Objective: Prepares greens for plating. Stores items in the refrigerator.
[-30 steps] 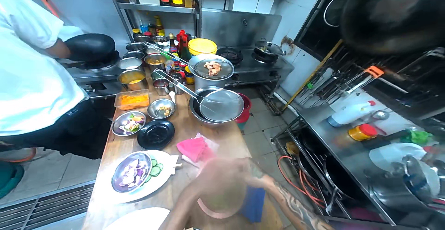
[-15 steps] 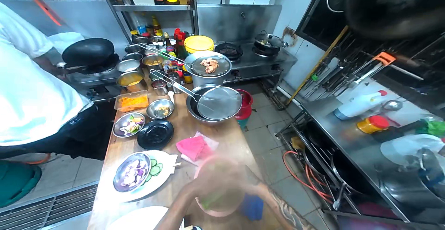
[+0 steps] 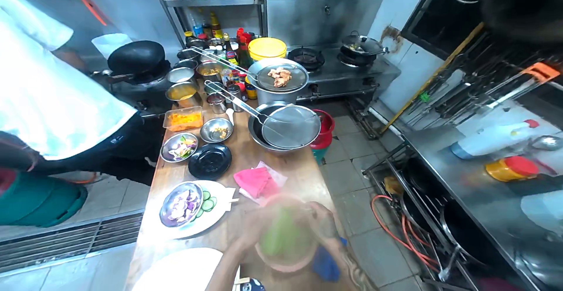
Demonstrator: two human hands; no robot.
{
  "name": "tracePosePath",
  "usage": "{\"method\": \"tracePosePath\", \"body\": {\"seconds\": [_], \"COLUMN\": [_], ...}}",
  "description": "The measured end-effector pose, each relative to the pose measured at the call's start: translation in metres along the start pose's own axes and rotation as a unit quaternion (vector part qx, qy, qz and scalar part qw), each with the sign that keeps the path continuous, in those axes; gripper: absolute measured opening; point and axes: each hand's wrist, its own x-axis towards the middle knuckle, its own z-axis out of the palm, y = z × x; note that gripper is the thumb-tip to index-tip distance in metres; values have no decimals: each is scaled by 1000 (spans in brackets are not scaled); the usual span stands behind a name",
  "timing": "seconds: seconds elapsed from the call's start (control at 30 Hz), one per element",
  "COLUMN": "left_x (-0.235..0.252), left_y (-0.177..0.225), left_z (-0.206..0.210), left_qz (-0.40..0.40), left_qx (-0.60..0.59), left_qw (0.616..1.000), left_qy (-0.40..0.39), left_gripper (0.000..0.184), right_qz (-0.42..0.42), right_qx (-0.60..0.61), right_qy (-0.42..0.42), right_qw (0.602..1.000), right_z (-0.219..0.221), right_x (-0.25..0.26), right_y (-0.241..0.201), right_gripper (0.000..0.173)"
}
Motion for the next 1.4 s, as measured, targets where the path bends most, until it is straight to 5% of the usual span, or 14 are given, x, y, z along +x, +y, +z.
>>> {"method": "tracePosePath", "body": {"seconds": [0.07,0.17,0.3,0.47,0.73,0.9,1.2,1.4], "left_x": [-10,-32,-63,-104,-163,-165,-174,-178], "left_y": [-2,0,-12,-42,-102,-117,-120,-117], "left_z": [-14,-29,-51,-78,-146,-148,-117,-109], "left_qz": [-1,-9,18,24,-146,-248,-355,-359], "left_qx": [0,0,-40,-63,23,114,209,256], "left_qw": [1000,999,998,995,981,944,880,857], "left_qy": [21,45,49,68,125,187,236,268], "left_gripper": [21,21,21,22,34,36,41,45], "right_qz": [-23,-68,-167,-59,14,5,-282,-362], "right_qx": [-193,-273,-111,145,-5,-150,-342,-360], "right_qy": [-131,-205,-125,-402,-390,-410,-484,-454], "right_qw": [972,938,972,902,921,900,754,730], "right_z": [0,-8,-7,91,189,218,264,254], "right_x": [10,12,-9,-41,-67,-60,-48,-45], "right_y": [-7,-19,-48,-112,-116,-131,-148,-158], "right_gripper": [40,55,50,44,39,46,45,50]}}
